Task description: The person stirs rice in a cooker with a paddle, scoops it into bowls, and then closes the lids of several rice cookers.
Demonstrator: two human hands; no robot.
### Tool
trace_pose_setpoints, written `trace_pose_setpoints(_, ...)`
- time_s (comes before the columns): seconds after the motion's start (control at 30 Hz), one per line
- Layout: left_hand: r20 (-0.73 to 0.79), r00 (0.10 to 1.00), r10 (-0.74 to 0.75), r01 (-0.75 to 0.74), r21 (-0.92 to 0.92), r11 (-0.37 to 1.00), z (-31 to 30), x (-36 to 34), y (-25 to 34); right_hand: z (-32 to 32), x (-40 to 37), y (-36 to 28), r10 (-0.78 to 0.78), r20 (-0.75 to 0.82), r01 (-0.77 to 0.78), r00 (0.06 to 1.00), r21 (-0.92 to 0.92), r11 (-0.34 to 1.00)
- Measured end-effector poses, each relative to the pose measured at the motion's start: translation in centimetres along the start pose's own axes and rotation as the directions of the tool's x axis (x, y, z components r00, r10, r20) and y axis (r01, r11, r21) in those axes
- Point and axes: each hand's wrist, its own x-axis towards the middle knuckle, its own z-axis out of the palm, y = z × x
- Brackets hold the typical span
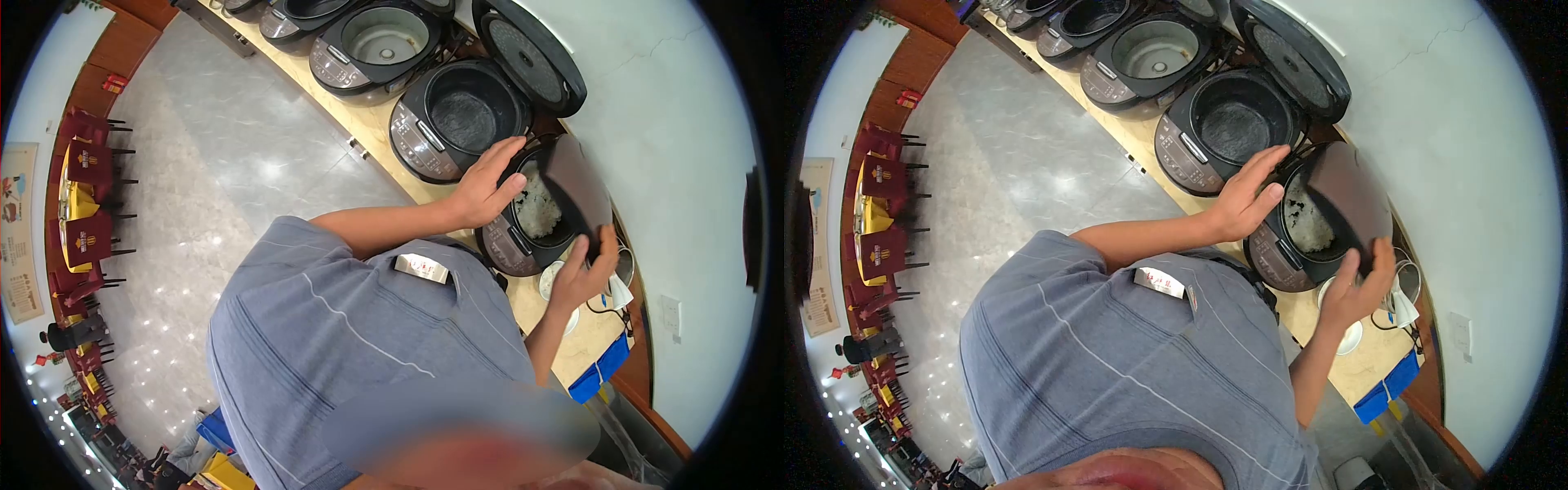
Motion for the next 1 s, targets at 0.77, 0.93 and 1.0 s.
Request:
trace_pose_setpoints(0.77,0.353,0.931,-0.098,-0.068,0.430,0.900,3.0,-2.0,-2.2,3.5,-9.5,0.5,-0.011,0.214,0.041,0.977,-0.138,0.990)
trace_pose_setpoints(0.93,0.371,0.923,-0.106,-0.067,0.423,0.904,2.9,-2.0,-2.3,3.4,-9.2,0.3,0.008,0.214,0.024,0.977,-0.144,0.989)
trace_pose_setpoints(1.0,0.383,0.914,-0.132,-0.057,0.445,0.894,2.5,-1.8,-2.2,3.0,-8.9,0.1,0.033,0.215,0.003,0.976,-0.168,0.986)
